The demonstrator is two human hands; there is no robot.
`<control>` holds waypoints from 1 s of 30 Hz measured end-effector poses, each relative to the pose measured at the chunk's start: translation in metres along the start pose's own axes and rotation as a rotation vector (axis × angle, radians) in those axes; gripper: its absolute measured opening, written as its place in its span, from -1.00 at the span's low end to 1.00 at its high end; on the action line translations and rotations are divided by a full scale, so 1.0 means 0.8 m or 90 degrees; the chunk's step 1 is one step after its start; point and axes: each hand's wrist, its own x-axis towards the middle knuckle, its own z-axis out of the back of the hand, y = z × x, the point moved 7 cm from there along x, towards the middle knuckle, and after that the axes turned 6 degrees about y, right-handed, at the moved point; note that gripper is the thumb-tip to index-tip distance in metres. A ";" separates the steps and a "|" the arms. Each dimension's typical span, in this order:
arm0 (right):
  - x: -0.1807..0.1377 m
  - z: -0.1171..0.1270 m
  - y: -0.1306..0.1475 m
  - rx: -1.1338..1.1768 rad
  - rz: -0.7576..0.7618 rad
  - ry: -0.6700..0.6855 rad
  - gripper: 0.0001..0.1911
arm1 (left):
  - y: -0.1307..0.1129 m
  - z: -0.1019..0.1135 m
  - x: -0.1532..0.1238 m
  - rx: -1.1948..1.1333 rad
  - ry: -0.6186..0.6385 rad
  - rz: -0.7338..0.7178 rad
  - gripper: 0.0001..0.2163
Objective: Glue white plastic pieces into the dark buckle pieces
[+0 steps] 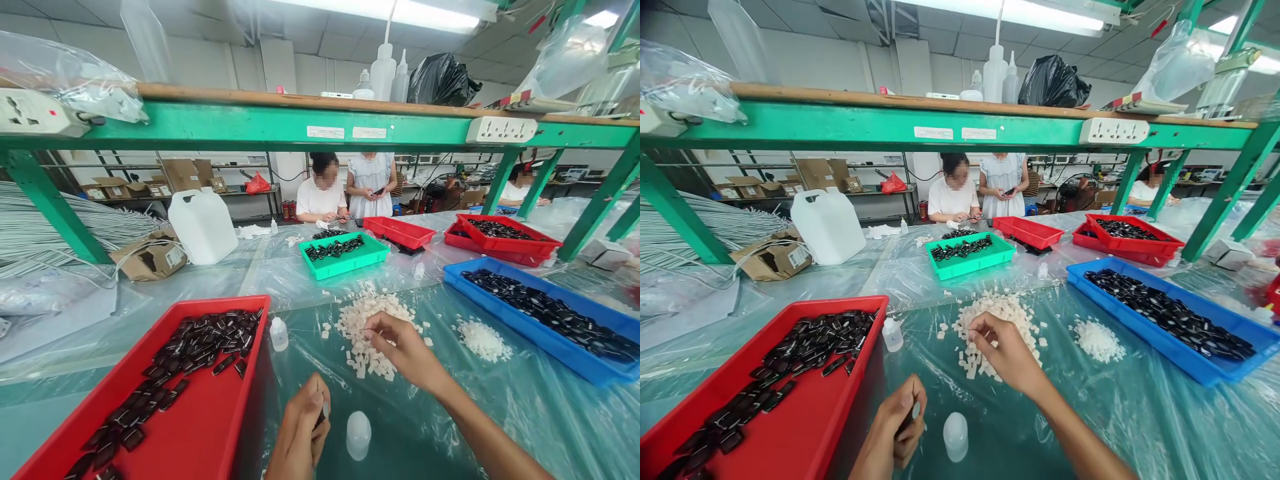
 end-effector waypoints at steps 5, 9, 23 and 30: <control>-0.020 -0.022 -0.012 0.132 -0.029 0.046 -0.62 | 0.004 0.004 0.003 -0.007 0.023 0.033 -0.74; -0.038 -0.038 0.007 0.164 -0.029 0.059 -0.75 | -0.008 0.007 -0.001 0.050 0.005 -0.005 -0.72; -0.062 -0.061 0.040 0.115 0.084 -0.041 -0.89 | -0.026 -0.010 -0.015 0.145 -0.023 -0.104 -0.89; -0.069 -0.065 0.045 0.081 0.125 -0.092 -0.84 | -0.032 -0.011 -0.018 0.170 -0.035 -0.158 -0.92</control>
